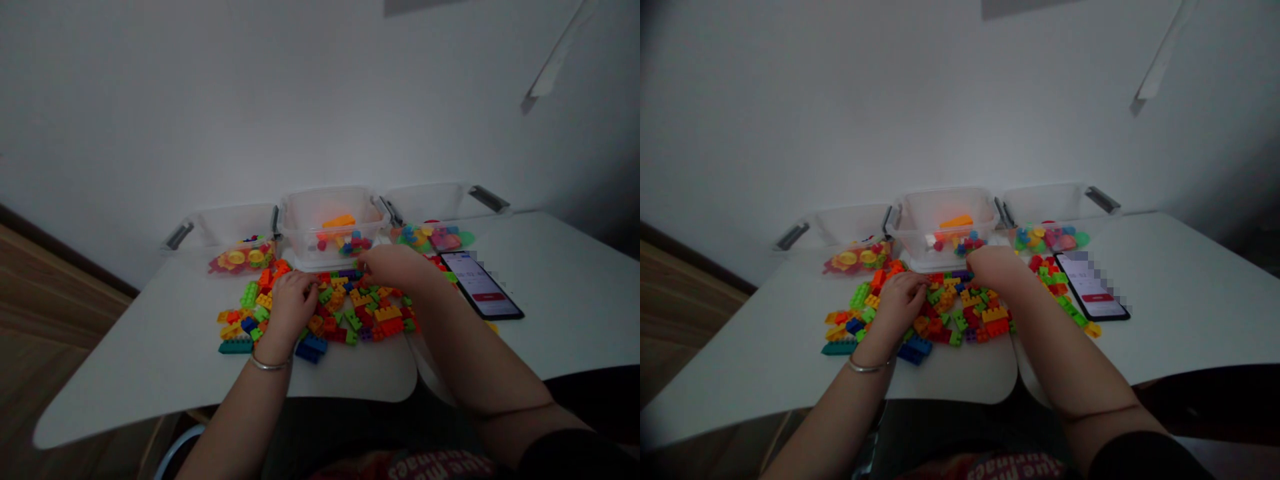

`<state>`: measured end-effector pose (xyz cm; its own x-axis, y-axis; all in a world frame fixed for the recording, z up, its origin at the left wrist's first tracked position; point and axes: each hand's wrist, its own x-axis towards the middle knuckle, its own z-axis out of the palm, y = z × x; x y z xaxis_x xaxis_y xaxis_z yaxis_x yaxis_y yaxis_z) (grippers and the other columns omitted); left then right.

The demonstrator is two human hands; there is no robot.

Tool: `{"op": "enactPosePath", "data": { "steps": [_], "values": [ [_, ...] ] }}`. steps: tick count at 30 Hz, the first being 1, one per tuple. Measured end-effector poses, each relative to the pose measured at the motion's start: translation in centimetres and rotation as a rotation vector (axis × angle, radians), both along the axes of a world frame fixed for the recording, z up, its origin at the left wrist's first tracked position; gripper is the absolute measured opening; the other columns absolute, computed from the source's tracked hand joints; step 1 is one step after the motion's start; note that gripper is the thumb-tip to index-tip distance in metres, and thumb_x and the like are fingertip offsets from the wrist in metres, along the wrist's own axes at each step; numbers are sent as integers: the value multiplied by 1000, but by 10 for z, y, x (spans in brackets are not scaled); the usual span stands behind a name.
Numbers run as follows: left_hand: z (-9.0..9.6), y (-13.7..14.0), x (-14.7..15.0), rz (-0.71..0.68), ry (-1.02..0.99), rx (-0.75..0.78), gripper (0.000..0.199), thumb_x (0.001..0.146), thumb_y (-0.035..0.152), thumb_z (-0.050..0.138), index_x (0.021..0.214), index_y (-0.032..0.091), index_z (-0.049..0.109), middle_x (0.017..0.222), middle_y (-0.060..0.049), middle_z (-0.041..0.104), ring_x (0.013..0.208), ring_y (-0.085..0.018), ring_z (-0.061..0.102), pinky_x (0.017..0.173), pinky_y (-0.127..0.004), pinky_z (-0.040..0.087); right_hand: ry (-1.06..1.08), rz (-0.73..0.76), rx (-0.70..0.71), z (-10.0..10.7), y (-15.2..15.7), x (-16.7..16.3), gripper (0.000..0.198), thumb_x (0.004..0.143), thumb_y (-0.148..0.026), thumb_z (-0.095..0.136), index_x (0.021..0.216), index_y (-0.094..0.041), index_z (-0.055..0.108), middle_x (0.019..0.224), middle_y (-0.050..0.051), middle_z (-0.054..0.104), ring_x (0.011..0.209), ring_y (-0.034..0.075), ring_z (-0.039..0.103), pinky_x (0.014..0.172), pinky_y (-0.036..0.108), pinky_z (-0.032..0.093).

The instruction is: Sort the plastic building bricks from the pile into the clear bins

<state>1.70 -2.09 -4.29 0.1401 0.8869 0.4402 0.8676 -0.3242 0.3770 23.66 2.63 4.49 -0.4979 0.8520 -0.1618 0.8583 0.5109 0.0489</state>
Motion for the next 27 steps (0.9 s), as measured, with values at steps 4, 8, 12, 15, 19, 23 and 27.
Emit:
{"op": "enactPosePath", "data": {
  "steps": [4, 8, 12, 15, 19, 23, 27],
  "values": [
    [0, 0, 0, 5, 14, -8, 20, 86, 22, 51, 88, 21, 72, 94, -5, 74, 97, -25, 63, 93, -42, 47, -79, -46, -75, -7, 8, -2, 31, 79, -38, 69, 104, -19, 74, 102, 13, 74, 92, 28, 70, 73, 34, 53],
    [1, 0, 0, 7, 20, -13, 20, 86, 22, 52, 88, 21, 72, 94, -5, 74, 96, -25, 63, 93, -42, 47, -73, -9, -141, -10, 12, -5, 29, 78, -34, 70, 104, -21, 74, 103, 11, 74, 92, 27, 70, 73, 33, 53],
    [2, -1, 1, -3, 16, -19, 20, 87, 22, 52, 88, 21, 72, 93, -5, 74, 96, -25, 63, 93, -43, 46, -81, -23, -160, -9, 10, -9, 29, 76, -30, 70, 103, -22, 74, 106, 10, 74, 95, 27, 69, 72, 31, 52],
    [2, -1, 1, 6, 8, -22, 19, 87, 22, 53, 89, 21, 72, 95, -5, 74, 98, -25, 63, 94, -43, 46, -86, -40, -146, -8, 8, -10, 29, 77, -29, 70, 104, -20, 74, 107, 11, 73, 96, 28, 69, 72, 30, 52],
    [2, -1, 1, -2, 11, -22, 19, 86, 21, 53, 89, 21, 72, 95, -4, 74, 98, -25, 63, 94, -43, 46, -83, -27, -145, -7, 9, -9, 28, 78, -33, 70, 102, -20, 75, 105, 12, 73, 94, 27, 69, 74, 32, 52],
    [0, 0, 1, 3, 1, 1, 18, 86, 21, 53, 86, 21, 71, 94, -4, 74, 97, -25, 63, 94, -42, 46, -56, -2, -114, -8, 9, -7, 26, 78, -33, 67, 101, -20, 74, 102, 11, 73, 92, 26, 69, 71, 30, 51],
    [-1, 0, 1, 5, -4, 5, 19, 85, 19, 53, 86, 22, 71, 94, -4, 74, 97, -25, 63, 94, -43, 47, -14, 27, -93, -10, 9, -7, 24, 78, -30, 66, 98, -20, 73, 97, 11, 74, 89, 26, 69, 67, 30, 49]
  ]
}}
